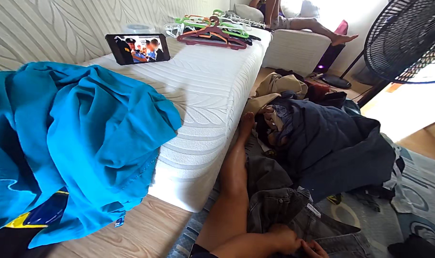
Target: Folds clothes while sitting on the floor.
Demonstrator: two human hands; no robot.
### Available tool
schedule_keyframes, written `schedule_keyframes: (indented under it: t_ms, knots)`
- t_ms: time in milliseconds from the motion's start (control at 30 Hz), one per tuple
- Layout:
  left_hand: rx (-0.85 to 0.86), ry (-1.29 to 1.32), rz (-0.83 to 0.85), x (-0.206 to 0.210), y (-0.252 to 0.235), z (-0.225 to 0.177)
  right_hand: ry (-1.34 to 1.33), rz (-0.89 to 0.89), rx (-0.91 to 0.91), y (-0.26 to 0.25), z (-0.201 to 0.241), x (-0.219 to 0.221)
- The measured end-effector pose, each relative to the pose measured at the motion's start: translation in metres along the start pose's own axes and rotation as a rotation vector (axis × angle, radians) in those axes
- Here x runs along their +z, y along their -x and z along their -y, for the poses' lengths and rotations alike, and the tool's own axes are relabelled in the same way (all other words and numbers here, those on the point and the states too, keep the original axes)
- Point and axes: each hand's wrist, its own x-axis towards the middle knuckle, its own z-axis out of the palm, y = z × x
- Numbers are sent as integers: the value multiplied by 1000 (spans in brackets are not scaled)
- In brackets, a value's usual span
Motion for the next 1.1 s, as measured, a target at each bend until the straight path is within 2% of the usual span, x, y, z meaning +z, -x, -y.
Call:
schedule_keyframes:
  t_ms: [467,533,567,600,667,867,1100]
  knots:
    - [19,-13,-1,0,-1,2,-29,-35,-18,-1,-7,0]
    - [53,-40,-77,-15,28,-12,-25,-34,-26,-1,-7,1]
    - [-22,-44,-49,-41,61,-40,-21,-31,-28,0,-6,1]
    - [-204,-9,59,-77,97,-82,-20,-29,-31,0,-6,1]
    - [-287,74,57,-112,139,-116,-29,-27,-39,0,-7,1]
    - [-246,111,35,-119,153,-120,-42,-29,-57,1,-8,2]
    - [-228,92,33,-111,142,-111,-7,-51,-54,3,-5,4]
